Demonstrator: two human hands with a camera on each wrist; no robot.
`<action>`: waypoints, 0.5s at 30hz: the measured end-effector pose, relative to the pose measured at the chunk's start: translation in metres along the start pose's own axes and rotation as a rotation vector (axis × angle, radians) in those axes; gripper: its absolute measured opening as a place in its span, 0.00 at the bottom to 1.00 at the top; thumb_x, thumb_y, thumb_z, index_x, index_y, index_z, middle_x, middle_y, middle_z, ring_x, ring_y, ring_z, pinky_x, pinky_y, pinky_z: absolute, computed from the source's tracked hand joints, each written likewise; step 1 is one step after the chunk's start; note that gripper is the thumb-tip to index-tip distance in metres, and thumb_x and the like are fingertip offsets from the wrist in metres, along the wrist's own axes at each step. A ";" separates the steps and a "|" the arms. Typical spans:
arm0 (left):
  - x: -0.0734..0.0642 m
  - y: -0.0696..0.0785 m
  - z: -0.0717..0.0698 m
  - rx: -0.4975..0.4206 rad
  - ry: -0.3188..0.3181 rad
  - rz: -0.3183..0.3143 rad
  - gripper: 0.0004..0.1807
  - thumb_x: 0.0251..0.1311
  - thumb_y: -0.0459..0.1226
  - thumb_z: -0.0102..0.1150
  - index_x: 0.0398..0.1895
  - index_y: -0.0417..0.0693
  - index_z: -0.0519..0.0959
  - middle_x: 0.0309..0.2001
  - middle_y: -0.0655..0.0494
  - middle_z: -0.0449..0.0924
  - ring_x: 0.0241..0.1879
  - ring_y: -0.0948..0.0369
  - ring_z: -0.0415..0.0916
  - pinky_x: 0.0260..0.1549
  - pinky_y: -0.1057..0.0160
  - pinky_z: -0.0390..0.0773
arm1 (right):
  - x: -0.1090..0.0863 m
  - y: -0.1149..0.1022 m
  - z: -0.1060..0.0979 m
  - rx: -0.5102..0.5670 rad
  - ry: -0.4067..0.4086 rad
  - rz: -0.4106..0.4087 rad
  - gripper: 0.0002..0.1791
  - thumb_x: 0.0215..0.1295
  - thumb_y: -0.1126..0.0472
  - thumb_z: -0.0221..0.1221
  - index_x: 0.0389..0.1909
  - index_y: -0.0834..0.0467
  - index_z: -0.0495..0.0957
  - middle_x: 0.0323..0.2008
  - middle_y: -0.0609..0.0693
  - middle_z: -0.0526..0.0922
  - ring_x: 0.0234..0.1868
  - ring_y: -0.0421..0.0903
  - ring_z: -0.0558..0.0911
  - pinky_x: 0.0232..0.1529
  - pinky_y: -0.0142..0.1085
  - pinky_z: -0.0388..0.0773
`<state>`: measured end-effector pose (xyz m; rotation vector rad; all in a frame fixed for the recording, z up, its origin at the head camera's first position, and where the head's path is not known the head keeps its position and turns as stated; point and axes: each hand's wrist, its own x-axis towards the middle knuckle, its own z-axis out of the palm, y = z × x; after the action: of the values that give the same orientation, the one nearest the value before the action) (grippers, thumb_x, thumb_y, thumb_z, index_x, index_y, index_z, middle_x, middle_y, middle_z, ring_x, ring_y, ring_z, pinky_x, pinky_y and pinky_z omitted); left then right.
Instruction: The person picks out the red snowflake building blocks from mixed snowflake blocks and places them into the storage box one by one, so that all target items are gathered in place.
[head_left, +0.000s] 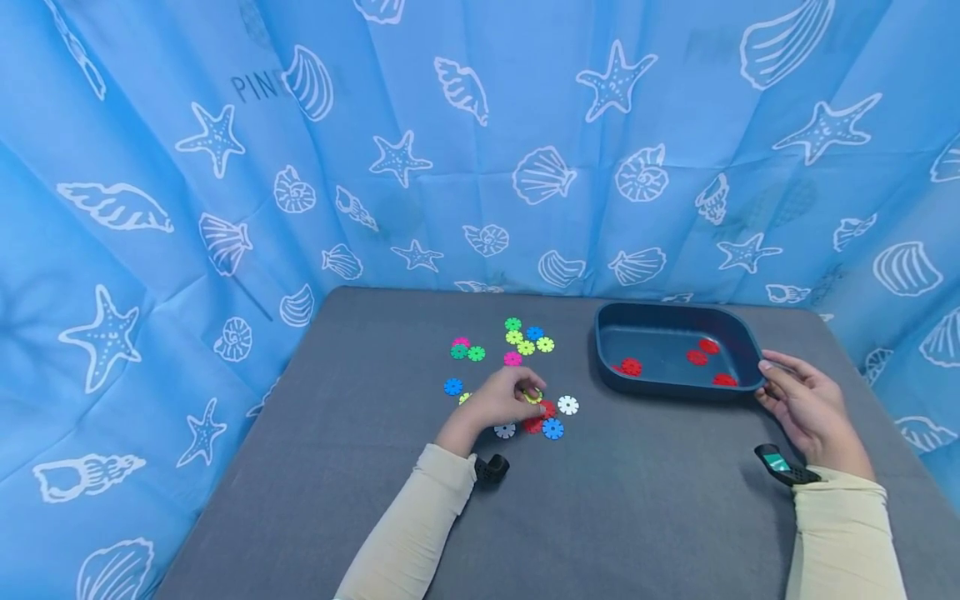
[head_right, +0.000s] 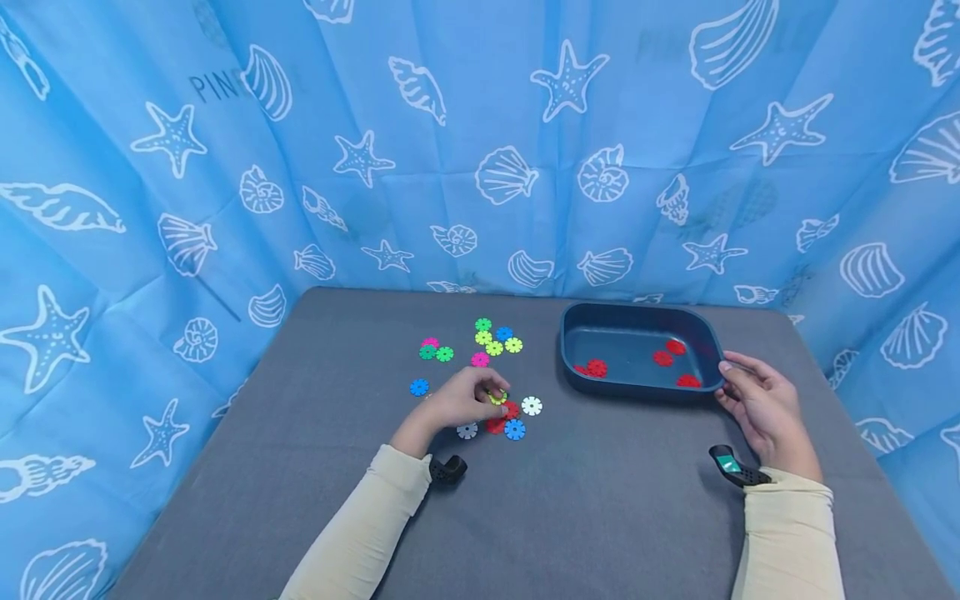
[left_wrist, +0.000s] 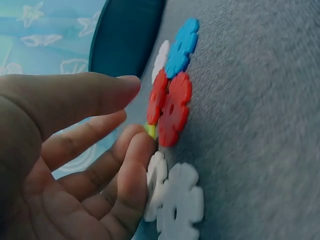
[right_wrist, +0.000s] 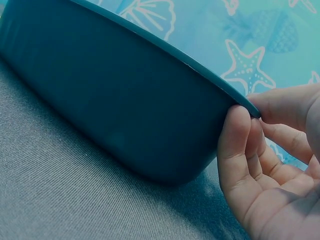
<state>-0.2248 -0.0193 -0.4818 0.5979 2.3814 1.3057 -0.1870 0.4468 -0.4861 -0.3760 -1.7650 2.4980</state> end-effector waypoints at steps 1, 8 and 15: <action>0.000 0.000 0.002 0.012 0.004 -0.005 0.19 0.64 0.36 0.74 0.56 0.42 0.84 0.49 0.47 0.84 0.41 0.61 0.79 0.39 0.66 0.82 | 0.000 0.000 0.000 0.000 0.000 -0.001 0.10 0.73 0.62 0.67 0.52 0.49 0.85 0.40 0.42 0.88 0.36 0.39 0.84 0.34 0.33 0.85; 0.001 0.002 0.008 0.079 0.015 -0.015 0.18 0.63 0.33 0.74 0.56 0.42 0.87 0.47 0.50 0.84 0.38 0.63 0.76 0.37 0.67 0.80 | -0.002 0.001 0.000 -0.002 -0.002 -0.004 0.11 0.73 0.62 0.67 0.52 0.49 0.85 0.40 0.42 0.87 0.36 0.39 0.83 0.34 0.32 0.85; 0.002 0.002 0.010 0.122 0.017 -0.020 0.15 0.63 0.33 0.74 0.53 0.44 0.89 0.46 0.53 0.84 0.36 0.63 0.74 0.34 0.68 0.78 | -0.001 0.000 0.001 -0.006 0.002 -0.007 0.11 0.72 0.62 0.67 0.52 0.49 0.85 0.39 0.42 0.87 0.35 0.38 0.83 0.34 0.32 0.85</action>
<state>-0.2208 -0.0105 -0.4849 0.5986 2.4880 1.1676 -0.1858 0.4453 -0.4859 -0.3718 -1.7703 2.4868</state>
